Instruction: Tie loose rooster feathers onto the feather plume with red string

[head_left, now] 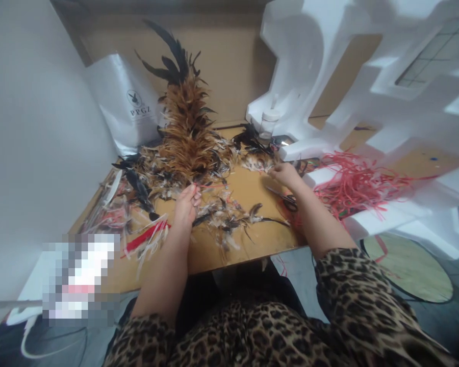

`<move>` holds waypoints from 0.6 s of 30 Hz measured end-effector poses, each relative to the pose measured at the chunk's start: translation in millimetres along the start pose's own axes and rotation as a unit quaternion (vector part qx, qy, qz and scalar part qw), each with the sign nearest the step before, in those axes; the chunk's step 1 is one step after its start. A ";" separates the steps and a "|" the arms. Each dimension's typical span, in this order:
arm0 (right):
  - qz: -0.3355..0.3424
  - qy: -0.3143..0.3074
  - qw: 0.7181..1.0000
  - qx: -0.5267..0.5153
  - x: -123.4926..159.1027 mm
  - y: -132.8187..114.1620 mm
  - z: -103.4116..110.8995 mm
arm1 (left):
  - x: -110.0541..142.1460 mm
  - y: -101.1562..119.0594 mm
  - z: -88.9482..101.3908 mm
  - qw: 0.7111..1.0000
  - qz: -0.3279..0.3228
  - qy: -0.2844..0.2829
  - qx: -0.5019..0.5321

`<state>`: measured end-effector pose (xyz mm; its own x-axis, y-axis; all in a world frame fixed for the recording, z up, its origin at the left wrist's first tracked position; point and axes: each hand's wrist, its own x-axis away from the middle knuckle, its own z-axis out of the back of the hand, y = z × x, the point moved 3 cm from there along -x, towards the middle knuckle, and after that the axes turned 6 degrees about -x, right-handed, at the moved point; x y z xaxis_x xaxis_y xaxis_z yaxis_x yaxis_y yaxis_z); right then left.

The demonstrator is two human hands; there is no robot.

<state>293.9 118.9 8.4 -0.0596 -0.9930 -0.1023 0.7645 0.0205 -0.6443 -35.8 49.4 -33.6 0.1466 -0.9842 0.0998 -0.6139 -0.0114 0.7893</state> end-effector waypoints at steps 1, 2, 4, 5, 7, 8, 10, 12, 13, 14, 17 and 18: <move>-0.017 0.020 0.999 0.020 -7.8 8.5 6.6 | 0.3 0.4 -0.4 1.000 0.001 0.001 0.002; -0.030 0.034 0.998 0.035 -14.9 15.4 11.4 | 0.6 0.9 -0.8 1.000 0.002 0.003 0.004; -0.045 0.049 0.996 0.054 -26.9 23.1 15.4 | 1.2 1.7 -1.4 1.000 0.004 0.004 0.006; -0.048 0.053 0.996 0.059 -32.0 23.8 14.5 | 1.3 1.9 -1.5 1.000 0.004 0.004 0.007; -0.051 0.048 0.996 0.063 -40.4 20.9 7.7 | 1.2 2.3 -1.3 1.000 0.002 0.004 0.007; -0.055 0.046 0.995 0.063 -44.0 18.2 2.8 | 1.0 2.5 -1.0 1.000 -0.002 0.003 0.007; -0.078 0.051 0.994 0.064 -50.0 13.4 -7.4 | 0.5 3.3 -0.4 1.000 -0.010 0.000 0.008; -0.111 0.063 0.990 0.063 -54.4 10.9 -16.3 | 0.2 4.3 0.0 1.000 -0.014 0.002 0.009; -0.127 0.068 0.988 0.060 -56.0 10.9 -19.8 | 0.1 4.8 0.1 1.000 -0.014 0.003 0.009; -0.141 0.071 0.986 0.058 -57.2 11.6 -22.5 | 0.2 5.3 0.0 1.000 -0.013 0.005 0.008; -0.161 0.080 0.983 0.049 -58.3 15.9 -25.0 | 0.9 6.3 -1.1 1.000 -0.015 0.008 0.006; -0.160 0.085 0.982 0.047 -57.8 17.4 -23.7 | 1.2 6.3 -1.5 1.000 -0.017 0.007 0.007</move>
<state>295.4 179.5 -14.8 -0.4072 -0.9127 -0.0353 0.7437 -0.3089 -0.5928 -38.4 48.4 -27.6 0.1785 -0.9805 0.0826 -0.6185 -0.0465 0.7844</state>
